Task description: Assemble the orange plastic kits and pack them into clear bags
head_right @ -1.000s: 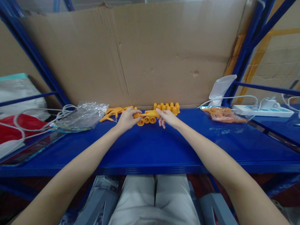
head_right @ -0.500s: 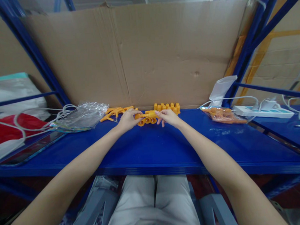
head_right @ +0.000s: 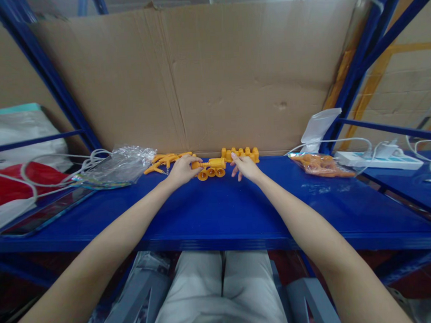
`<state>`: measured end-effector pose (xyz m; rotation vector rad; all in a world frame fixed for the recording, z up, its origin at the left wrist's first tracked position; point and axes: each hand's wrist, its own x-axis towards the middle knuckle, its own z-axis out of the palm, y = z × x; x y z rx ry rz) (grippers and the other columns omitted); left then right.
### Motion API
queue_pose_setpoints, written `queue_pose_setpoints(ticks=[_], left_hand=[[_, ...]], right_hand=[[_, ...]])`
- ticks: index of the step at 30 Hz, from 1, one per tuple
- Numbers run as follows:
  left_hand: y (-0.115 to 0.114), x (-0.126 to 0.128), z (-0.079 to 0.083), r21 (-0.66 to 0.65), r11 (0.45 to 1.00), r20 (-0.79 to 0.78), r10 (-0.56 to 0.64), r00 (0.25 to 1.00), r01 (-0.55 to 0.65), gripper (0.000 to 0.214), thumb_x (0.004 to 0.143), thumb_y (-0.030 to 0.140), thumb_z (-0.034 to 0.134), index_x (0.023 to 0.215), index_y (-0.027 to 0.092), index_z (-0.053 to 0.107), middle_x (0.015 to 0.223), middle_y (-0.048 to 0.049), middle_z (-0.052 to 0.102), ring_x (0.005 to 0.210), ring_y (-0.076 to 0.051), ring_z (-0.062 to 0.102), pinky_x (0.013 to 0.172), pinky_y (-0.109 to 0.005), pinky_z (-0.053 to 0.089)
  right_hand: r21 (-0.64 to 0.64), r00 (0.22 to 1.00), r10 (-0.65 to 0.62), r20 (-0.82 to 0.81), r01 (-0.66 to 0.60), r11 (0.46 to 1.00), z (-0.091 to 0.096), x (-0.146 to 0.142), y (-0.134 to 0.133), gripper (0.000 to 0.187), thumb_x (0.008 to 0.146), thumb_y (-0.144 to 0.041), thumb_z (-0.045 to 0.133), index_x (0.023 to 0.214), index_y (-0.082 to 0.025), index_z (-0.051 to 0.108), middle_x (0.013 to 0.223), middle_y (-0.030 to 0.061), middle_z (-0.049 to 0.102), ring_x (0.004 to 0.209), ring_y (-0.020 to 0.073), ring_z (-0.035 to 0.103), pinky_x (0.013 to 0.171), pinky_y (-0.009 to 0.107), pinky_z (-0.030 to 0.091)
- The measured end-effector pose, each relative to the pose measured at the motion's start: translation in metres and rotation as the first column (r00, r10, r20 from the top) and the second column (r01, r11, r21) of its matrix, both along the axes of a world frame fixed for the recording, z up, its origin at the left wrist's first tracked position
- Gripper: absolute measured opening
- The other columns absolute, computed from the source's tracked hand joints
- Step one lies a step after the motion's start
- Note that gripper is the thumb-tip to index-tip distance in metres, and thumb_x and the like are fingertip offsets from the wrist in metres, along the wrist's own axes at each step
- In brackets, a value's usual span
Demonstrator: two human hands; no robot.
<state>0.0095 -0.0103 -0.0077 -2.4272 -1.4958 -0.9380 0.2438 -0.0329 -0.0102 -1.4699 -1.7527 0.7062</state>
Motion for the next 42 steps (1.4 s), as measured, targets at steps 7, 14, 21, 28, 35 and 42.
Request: queue_pose_setpoints(ticks=[7,14,21,28,35,42], left_hand=[[0.011,-0.024,0.009,0.037,0.999,0.006,0.019,1.000,-0.020,0.027,0.079,0.018,0.061,0.104,0.021,0.072,0.100,-0.0057,0.068,0.099,-0.021,0.064,0.089,-0.031,0.049],[0.037,-0.049,0.043,0.078,0.995,0.011,0.059,0.998,-0.060,0.032,0.072,0.005,0.052,0.091,0.021,0.072,0.107,-0.0050,0.069,0.102,-0.021,0.062,0.088,-0.031,0.048],[0.077,-0.047,0.051,-0.173,0.980,-0.236,-0.140,0.962,0.101,0.029,0.059,0.003,0.051,0.073,0.017,0.072,0.100,-0.0044,0.074,0.097,-0.020,0.066,0.084,-0.029,0.049],[0.092,-0.017,0.025,-0.361,0.921,-0.186,-0.228,0.956,0.150,0.034,0.054,-0.001,0.047,0.067,0.016,0.073,0.083,-0.0025,0.076,0.089,-0.021,0.069,0.080,-0.027,0.049],[0.110,-0.002,0.002,-0.436,0.888,-0.129,-0.225,0.966,0.148,0.036,0.053,-0.003,0.046,0.065,0.017,0.073,0.096,-0.0024,0.077,0.102,-0.019,0.067,0.086,-0.024,0.048],[0.113,-0.006,-0.002,-0.480,0.856,0.043,-0.196,0.980,0.192,0.046,0.056,-0.004,0.046,0.084,0.017,0.076,0.097,-0.0018,0.076,0.094,-0.016,0.069,0.080,-0.022,0.051]], right_hand=[[0.123,0.873,-0.078,0.482,0.020,0.992,-0.003,0.013,0.004,0.039,0.096,-0.029,0.041,0.068,-0.013,0.063,0.064,0.0083,0.068,0.046,0.0121,0.058,0.057,0.029,0.049],[0.119,0.844,-0.091,0.529,0.032,0.992,-0.005,0.012,0.002,0.036,0.095,-0.029,0.041,0.077,-0.013,0.068,0.069,0.0093,0.071,0.053,0.0156,0.064,0.063,0.030,0.050],[0.141,0.827,-0.097,0.554,0.022,0.990,-0.006,0.010,0.001,0.035,0.095,-0.028,0.043,0.075,-0.013,0.068,0.065,0.0065,0.070,0.049,0.0127,0.062,0.061,0.026,0.050],[0.156,0.809,-0.095,0.580,0.004,0.988,-0.005,0.010,0.001,0.031,0.095,-0.027,0.046,0.077,-0.015,0.069,0.070,0.0068,0.072,0.054,0.0141,0.064,0.060,0.025,0.049],[0.165,0.797,-0.091,0.597,-0.011,0.986,-0.005,0.010,0.002,0.031,0.096,-0.026,0.046,0.077,-0.015,0.069,0.070,0.0066,0.072,0.052,0.0134,0.063,0.062,0.024,0.048],[0.161,0.786,-0.095,0.611,-0.005,0.987,-0.005,0.010,0.001,0.031,0.096,-0.026,0.046,0.080,-0.015,0.070,0.070,0.0061,0.072,0.054,0.0132,0.064,0.062,0.024,0.048]])
